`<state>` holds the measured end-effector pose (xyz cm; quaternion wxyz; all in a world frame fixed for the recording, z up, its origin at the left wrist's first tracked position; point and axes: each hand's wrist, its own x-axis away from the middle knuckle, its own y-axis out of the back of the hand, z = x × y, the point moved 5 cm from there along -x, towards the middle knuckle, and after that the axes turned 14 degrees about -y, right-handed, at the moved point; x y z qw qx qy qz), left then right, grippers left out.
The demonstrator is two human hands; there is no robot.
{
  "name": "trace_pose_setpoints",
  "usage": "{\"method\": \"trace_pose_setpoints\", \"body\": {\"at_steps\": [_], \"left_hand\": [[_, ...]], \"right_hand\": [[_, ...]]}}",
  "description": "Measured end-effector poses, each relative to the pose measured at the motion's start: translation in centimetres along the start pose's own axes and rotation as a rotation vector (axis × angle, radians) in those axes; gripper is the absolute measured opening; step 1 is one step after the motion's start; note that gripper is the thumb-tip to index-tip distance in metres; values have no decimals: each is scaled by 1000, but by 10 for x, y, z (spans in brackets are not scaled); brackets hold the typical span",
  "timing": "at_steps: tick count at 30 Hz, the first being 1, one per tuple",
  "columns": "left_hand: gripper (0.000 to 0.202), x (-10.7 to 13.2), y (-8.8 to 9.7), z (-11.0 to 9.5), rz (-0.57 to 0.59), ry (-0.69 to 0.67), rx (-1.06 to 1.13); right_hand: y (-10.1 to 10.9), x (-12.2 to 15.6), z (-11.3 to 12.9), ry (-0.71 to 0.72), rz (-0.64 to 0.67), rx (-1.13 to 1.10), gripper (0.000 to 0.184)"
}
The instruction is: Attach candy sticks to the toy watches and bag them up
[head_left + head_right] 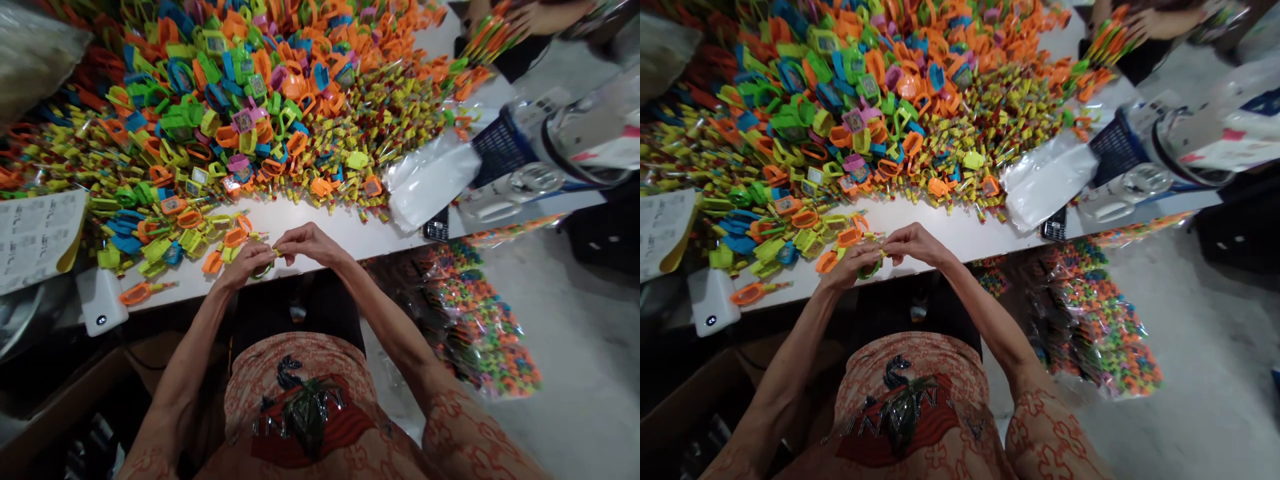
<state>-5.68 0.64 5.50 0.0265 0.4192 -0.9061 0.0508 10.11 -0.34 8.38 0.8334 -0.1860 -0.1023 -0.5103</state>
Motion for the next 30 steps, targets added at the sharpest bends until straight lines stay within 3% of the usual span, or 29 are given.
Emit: {"method": "trace_pose_setpoints", "body": {"at_steps": [6,9,11,13,16,20,23,27,30], "left_hand": [[39,-1,13,-5,-14,-125,-320],[31,1,34,-18,-45,-168,-626],[25,0,60,-30,-140,-171,-949],[21,-8,88,-42,-269,-158,-1239],[19,-39,116,-51,-316,-111,-1453],[31,-94,124,-47,-120,-32,-1575],[33,-117,122,-43,-21,-51,-1610],[40,-117,124,-40,8,-87,-1637],[34,-104,129,-45,-133,-107,-1572]], "right_hand": [[-3,-13,-15,-12,-135,62,39],[8,-30,-19,-52,-177,115,47],[29,-43,-14,-73,-337,269,48],[54,-55,-3,-102,-578,542,38],[70,-81,17,-167,-785,944,30],[56,-120,30,-226,-753,1204,40],[46,-138,32,-236,-723,1311,46],[51,-139,29,-227,-717,1318,42],[58,-129,25,-231,-728,1235,44]]}}
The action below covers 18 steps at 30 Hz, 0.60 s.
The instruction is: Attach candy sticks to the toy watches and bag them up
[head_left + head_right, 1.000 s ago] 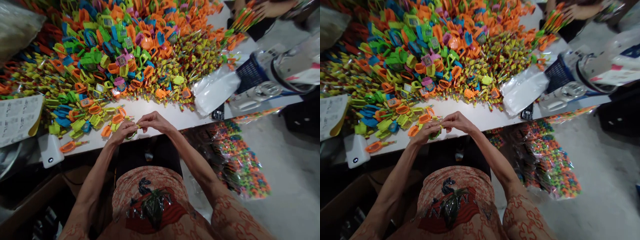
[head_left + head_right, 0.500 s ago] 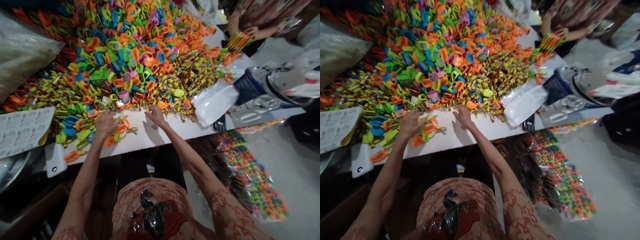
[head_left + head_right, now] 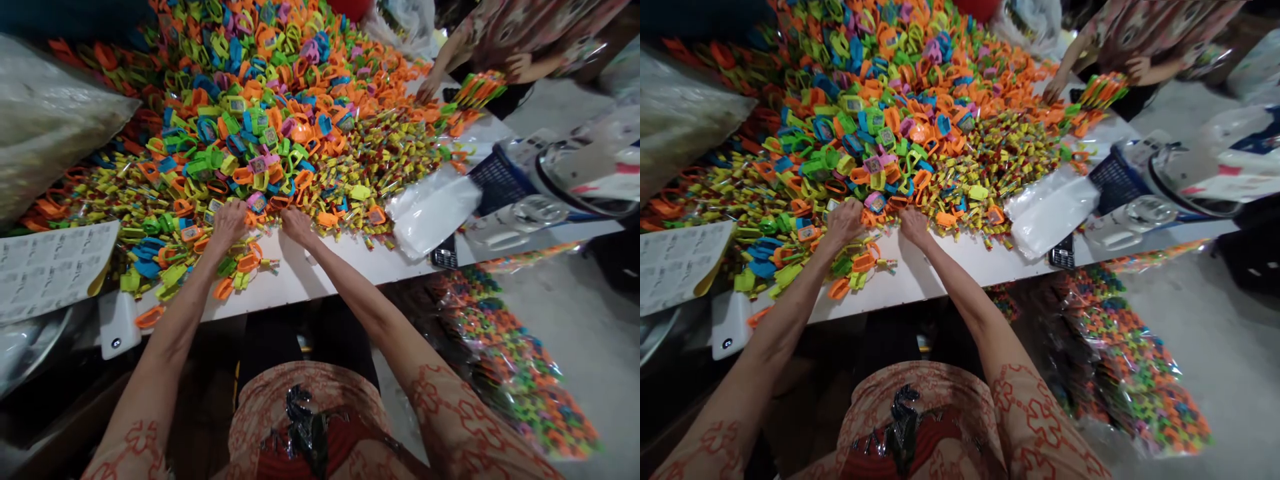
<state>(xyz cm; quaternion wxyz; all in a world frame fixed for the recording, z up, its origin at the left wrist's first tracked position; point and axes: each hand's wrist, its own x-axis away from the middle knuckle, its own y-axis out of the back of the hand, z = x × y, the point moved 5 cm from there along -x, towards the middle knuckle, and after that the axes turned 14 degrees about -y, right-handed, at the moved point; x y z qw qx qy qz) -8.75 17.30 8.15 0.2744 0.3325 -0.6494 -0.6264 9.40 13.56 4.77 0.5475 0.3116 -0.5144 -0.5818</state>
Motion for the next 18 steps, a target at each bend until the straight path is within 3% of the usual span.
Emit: {"method": "trace_pose_setpoints", "body": {"at_steps": [4,7,11,15,18], "left_hand": [[23,25,15,-2,-275,149,274],[29,44,17,-20,-435,161,652],[31,61,10,-59,-493,163,1058],[26,76,-8,-82,-550,407,1439],[24,82,-17,-92,-601,506,1612]], "right_hand": [[5,17,-20,-144,-7,-314,36],[4,38,-25,-118,132,-816,20],[9,60,-25,-36,238,-1288,25],[10,73,-33,-128,351,-1480,31],[8,86,-33,-100,466,-1545,33]]}}
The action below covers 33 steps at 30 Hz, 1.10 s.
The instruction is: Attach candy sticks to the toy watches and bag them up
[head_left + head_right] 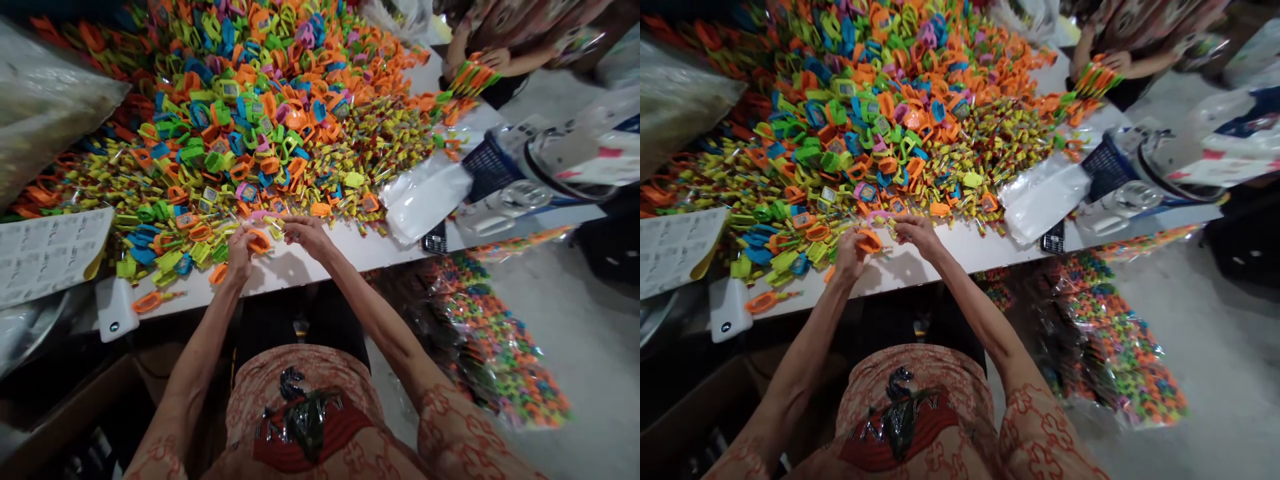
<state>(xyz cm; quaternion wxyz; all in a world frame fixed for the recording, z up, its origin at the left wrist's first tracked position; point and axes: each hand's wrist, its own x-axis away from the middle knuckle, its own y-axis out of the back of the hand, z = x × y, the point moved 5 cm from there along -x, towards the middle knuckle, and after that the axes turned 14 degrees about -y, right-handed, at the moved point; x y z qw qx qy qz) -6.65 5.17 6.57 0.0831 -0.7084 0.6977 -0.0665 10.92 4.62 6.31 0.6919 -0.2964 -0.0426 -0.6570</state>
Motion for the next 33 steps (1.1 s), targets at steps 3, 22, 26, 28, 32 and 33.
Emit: {"method": "trace_pose_setpoints", "body": {"at_steps": [3,22,26,28,32,33], "left_hand": [[36,4,-7,4,41,42,58],[28,20,-26,0,184,-62,-106],[25,28,-22,-6,220,-122,-259],[18,32,-21,-6,277,-112,-288],[14,38,-26,-4,398,-24,-273],[14,39,-28,-5,417,-9,-271]], "right_hand": [[-6,9,-9,-1,50,62,38],[-4,36,-27,-21,104,188,45],[7,52,-19,54,13,149,42],[9,60,-14,74,43,193,37],[7,73,-8,75,141,288,31],[8,74,-7,76,149,304,30]]}}
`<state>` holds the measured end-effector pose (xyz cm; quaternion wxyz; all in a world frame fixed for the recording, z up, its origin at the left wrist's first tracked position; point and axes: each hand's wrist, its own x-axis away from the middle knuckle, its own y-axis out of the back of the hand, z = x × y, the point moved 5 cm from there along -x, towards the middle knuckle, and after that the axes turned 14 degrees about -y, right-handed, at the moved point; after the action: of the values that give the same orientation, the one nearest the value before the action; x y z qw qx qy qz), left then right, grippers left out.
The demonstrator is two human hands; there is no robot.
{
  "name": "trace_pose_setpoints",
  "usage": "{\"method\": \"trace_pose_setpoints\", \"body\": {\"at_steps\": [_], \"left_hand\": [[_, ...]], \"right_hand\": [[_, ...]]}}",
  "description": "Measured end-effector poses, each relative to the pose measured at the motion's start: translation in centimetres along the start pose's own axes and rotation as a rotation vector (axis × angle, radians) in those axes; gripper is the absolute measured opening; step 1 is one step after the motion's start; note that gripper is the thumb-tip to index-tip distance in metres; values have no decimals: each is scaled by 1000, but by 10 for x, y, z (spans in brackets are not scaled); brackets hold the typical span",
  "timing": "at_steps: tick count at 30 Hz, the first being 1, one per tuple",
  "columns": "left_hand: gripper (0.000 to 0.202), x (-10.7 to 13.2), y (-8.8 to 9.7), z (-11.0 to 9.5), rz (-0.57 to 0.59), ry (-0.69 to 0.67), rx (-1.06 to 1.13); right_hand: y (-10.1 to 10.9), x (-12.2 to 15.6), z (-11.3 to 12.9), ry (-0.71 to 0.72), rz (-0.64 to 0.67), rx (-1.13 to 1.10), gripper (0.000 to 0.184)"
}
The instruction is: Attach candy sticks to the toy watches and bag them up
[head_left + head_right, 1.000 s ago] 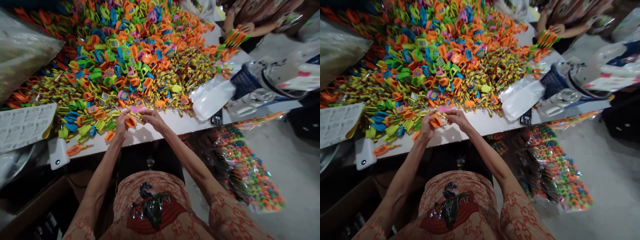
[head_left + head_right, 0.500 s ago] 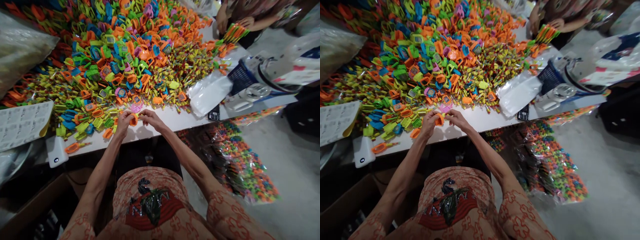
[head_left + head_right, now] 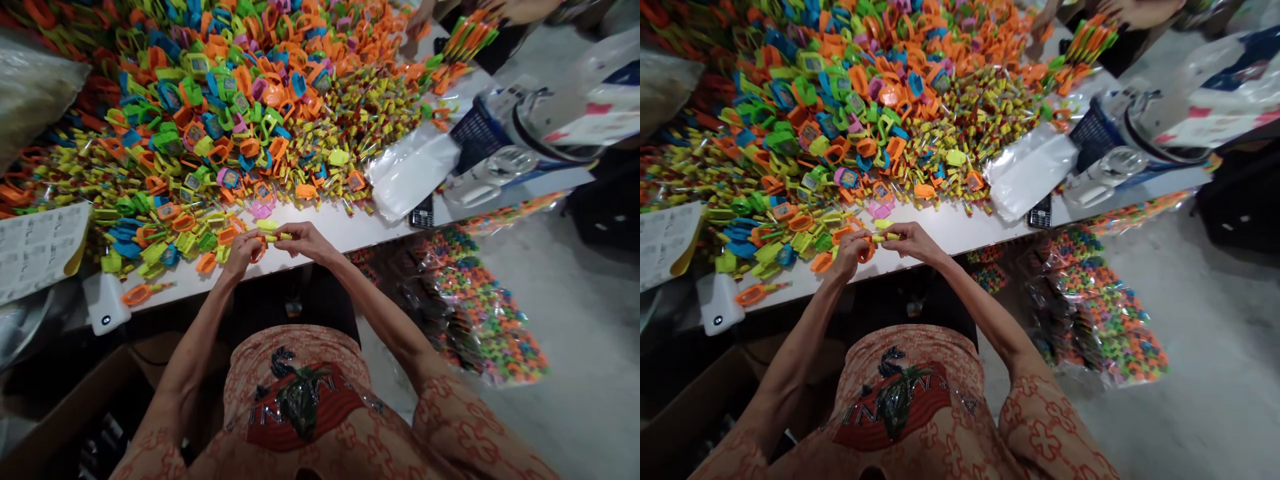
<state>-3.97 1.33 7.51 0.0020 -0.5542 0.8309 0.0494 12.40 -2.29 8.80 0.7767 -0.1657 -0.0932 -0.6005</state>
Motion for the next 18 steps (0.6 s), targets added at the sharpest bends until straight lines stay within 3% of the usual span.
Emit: {"method": "trace_pose_setpoints", "body": {"at_steps": [9,18], "left_hand": [[17,0,-11,-5,186,82,-46],[15,1,-13,0,186,123,-24]], "right_hand": [[9,4,2,103,6,121,23],[10,6,-3,7,44,103,28]]}}
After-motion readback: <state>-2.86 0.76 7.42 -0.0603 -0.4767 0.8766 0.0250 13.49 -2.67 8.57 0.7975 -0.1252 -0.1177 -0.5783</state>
